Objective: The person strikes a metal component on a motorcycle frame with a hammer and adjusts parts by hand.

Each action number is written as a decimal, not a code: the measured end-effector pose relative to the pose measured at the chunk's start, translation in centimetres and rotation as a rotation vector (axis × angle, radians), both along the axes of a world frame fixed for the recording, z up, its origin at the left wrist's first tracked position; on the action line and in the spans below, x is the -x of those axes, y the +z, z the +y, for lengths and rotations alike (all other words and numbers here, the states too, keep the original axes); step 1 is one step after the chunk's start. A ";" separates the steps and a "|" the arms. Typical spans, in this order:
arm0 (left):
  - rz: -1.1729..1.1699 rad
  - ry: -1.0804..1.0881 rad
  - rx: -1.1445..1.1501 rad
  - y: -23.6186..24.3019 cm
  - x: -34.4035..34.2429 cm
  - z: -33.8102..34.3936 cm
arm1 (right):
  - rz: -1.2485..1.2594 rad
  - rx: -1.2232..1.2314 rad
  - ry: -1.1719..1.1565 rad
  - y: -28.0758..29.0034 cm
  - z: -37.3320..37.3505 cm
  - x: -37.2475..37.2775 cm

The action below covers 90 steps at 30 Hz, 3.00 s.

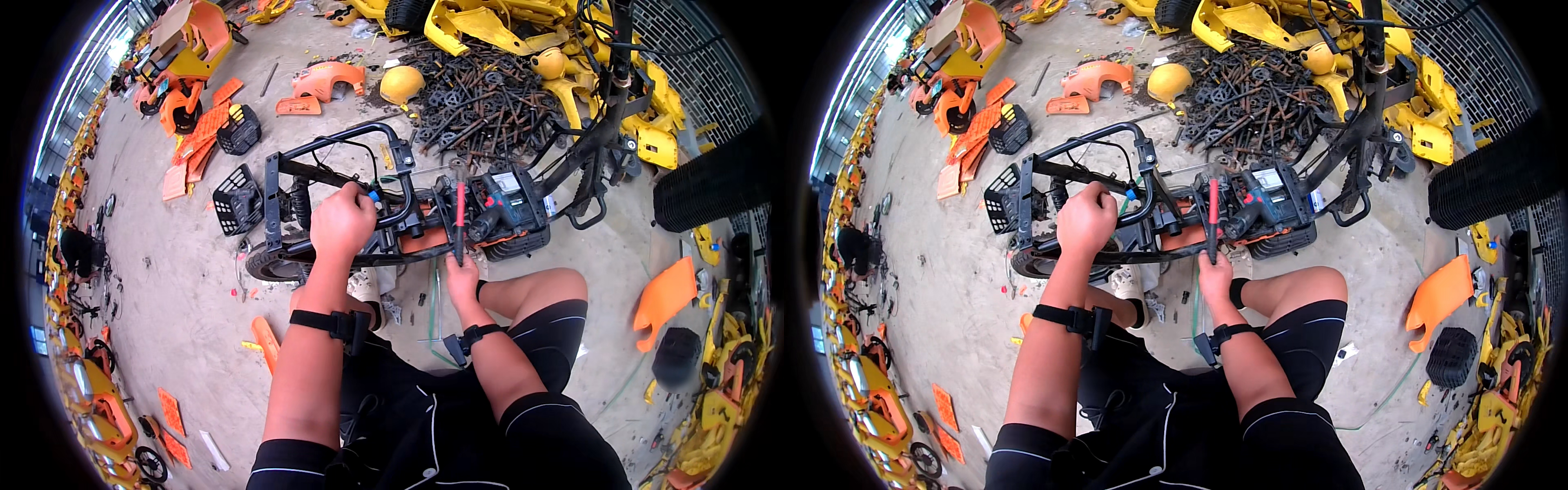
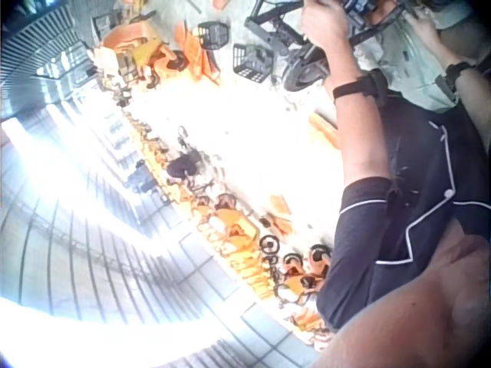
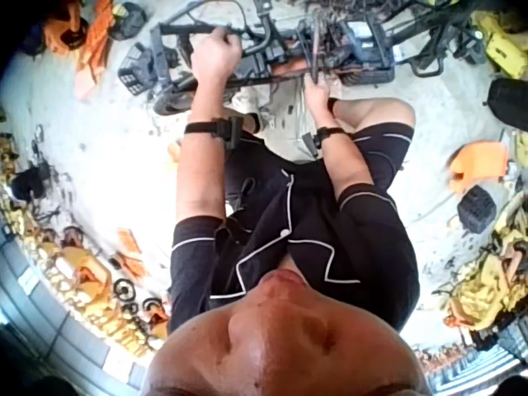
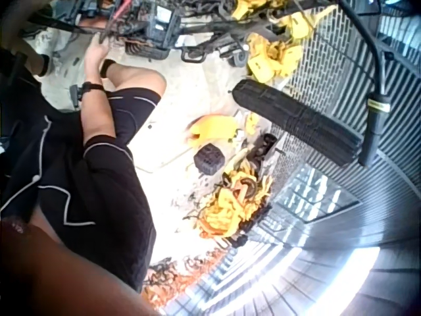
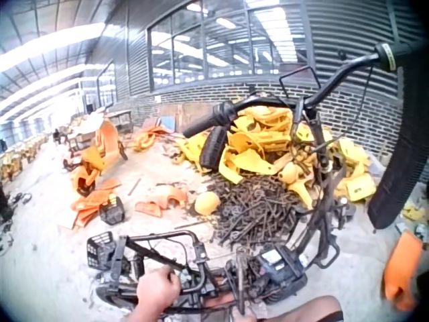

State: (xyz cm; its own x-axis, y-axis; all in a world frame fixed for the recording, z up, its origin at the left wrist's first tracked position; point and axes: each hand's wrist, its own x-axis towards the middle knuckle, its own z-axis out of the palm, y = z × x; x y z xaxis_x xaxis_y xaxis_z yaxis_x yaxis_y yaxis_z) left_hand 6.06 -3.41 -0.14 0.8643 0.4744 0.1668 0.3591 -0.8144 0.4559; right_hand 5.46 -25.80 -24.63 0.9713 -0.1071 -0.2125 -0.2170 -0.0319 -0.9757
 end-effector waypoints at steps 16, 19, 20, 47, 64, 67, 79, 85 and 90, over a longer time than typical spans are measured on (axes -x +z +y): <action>-0.143 -0.050 0.009 -0.6 0.2 0.9 | -0.470 0.479 0.281 22.9 -1.0 -6.3; -0.159 -0.073 0.009 -1.0 0.1 1.4 | -0.558 0.909 0.440 23.0 0.0 -6.8; -0.138 -0.076 0.013 -1.1 0.0 1.5 | -0.566 0.938 0.445 23.4 0.6 -6.9; 0.178 -0.271 0.216 -0.4 -1.0 3.2 | -0.633 0.907 0.428 20.9 3.0 -9.1; 0.080 -0.298 0.219 0.1 -1.2 1.6 | -0.400 0.088 0.526 19.8 2.4 -10.1; 0.110 -0.461 0.178 0.0 -1.3 -0.4 | -0.481 0.160 0.554 18.9 2.4 -10.6; 0.037 -0.268 -0.220 -2.3 -2.2 -4.6 | -0.831 0.192 0.319 16.3 4.2 -9.8; -0.115 -0.229 -0.340 -3.3 -2.2 -4.4 | -0.535 0.073 0.209 17.8 6.0 -8.9; -0.095 -0.221 -0.297 -3.1 -2.1 -4.8 | -0.615 -0.028 0.240 16.5 5.8 -8.4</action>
State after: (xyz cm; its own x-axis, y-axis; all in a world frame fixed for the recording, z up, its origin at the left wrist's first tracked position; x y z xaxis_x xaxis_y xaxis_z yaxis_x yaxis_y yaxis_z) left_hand 8.14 -8.17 -3.22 0.9144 0.1967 0.3537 0.1269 -0.9692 0.2109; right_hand 13.85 -19.98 -8.14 0.9127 0.1246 0.3892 0.3902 0.0172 -0.9206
